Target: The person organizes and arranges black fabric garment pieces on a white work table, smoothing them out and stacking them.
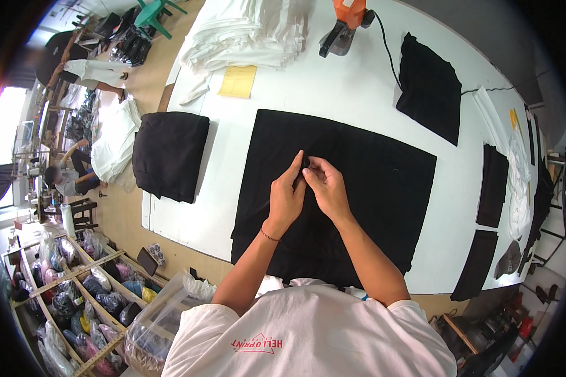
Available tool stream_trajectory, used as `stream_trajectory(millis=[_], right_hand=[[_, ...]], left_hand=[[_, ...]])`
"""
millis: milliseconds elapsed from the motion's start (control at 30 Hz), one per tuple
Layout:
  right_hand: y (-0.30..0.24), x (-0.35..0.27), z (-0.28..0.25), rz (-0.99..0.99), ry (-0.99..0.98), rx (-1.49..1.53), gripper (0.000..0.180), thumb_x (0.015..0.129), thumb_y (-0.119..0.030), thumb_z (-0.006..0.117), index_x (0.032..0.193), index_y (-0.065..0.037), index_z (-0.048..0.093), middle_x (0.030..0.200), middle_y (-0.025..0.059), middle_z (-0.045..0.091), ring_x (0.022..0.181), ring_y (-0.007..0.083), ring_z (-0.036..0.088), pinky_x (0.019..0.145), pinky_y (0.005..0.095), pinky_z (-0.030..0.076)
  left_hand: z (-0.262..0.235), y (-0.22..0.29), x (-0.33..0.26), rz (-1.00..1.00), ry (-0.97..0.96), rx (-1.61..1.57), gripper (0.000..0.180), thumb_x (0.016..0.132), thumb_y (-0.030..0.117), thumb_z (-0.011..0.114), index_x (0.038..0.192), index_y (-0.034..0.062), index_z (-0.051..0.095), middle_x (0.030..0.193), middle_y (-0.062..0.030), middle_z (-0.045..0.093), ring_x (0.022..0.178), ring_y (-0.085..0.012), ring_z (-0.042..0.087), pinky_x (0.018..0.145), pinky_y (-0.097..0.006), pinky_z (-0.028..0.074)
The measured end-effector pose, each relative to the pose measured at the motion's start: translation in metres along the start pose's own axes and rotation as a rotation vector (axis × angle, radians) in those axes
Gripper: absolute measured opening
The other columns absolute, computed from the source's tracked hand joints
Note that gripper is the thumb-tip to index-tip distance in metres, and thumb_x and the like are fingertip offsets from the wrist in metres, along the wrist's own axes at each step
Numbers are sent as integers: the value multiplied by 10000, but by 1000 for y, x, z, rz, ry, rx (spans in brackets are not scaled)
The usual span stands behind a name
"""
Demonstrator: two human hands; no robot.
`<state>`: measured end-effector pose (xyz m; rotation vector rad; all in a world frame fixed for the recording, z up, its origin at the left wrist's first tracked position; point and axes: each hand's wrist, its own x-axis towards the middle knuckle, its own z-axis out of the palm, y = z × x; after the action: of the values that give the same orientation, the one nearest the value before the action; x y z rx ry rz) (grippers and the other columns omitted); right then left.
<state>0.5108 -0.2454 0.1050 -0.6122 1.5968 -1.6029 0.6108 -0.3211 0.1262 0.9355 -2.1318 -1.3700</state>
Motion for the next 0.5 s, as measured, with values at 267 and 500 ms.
stream_trajectory(millis=[267, 500], right_hand=[[-4, -1, 0, 12, -7, 5, 342, 956, -151, 624, 1200, 81, 568, 1042, 103, 653, 984, 139, 632, 873, 281, 508], [-6, -3, 1, -23, 3, 0, 326, 961, -149, 618, 1194, 75, 574, 1011, 75, 639, 941, 111, 610, 844, 265, 497]], left_hand=[[2, -5, -1, 26, 18, -26, 553, 883, -54, 527, 1423, 55, 483, 757, -136, 563, 669, -95, 468, 647, -238, 440], [-1, 1, -1, 4, 1, 12, 537, 863, -77, 526, 1393, 7, 495, 955, -253, 662, 773, -318, 683, 709, -316, 514]])
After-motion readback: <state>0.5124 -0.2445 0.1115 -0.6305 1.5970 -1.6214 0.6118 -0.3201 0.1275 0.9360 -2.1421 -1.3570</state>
